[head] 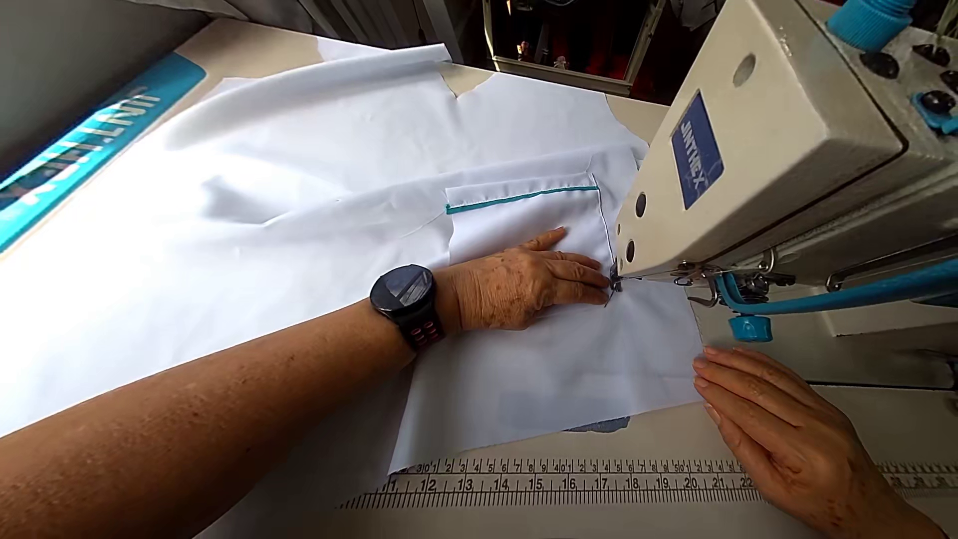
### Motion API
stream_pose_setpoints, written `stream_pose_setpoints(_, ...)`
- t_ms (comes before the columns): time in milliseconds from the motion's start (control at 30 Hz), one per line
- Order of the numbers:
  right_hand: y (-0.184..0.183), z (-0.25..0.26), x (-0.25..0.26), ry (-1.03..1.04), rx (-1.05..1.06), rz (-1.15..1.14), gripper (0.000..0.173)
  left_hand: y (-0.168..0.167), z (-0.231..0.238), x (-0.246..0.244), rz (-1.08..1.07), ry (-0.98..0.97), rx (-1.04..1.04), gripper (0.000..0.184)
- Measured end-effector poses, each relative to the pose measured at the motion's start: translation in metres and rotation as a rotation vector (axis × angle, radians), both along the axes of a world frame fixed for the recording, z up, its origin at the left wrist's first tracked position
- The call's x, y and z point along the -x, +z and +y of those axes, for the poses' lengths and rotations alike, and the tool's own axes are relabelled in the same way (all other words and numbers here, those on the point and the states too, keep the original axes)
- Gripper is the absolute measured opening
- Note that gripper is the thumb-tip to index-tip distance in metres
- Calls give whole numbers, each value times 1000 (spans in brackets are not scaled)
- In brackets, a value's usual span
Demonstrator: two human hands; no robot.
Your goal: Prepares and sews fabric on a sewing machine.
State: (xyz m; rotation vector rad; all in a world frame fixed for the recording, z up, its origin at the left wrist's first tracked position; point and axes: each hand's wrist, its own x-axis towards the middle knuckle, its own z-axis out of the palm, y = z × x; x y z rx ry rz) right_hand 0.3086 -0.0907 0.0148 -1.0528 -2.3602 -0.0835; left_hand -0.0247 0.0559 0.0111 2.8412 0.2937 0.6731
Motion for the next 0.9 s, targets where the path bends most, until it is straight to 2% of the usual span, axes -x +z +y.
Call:
stream_pose_setpoints(100,-3,-7,2,-17,40,63,34,1,1,0,9,-1,-4,46)
stream_pose_setpoints(233,-13,1,10,-21,25,-26,38,-3,-4,-1,-19,45,-23,43)
stream_pose_setpoints(300,-16,12,2,-34,-3,-34,40,-8,-22,-6,-34,167,-25,40)
stream_pose_setpoints(367,-14,29,-13,-58,-46,-18,39,-13,-53,-23,-65,382,-19,38)
stream_pose_setpoints(467,-8,45,-20,-82,-65,-7,36,-17,-89,-45,-52,605,-10,44)
stream_pose_setpoints(567,5,35,15,-125,-83,-9,35,-13,-87,-42,-10,556,-60,42)
stream_pose_setpoints(667,-4,12,51,-43,-68,-35,37,-12,-76,-32,6,423,-100,40)
stream_pose_setpoints(767,-18,5,54,-3,-80,-61,38,-16,-71,-26,-25,379,-101,42)
stream_pose_setpoints(900,-16,6,46,-8,-53,-45,39,-15,-71,-26,-17,386,-77,42)
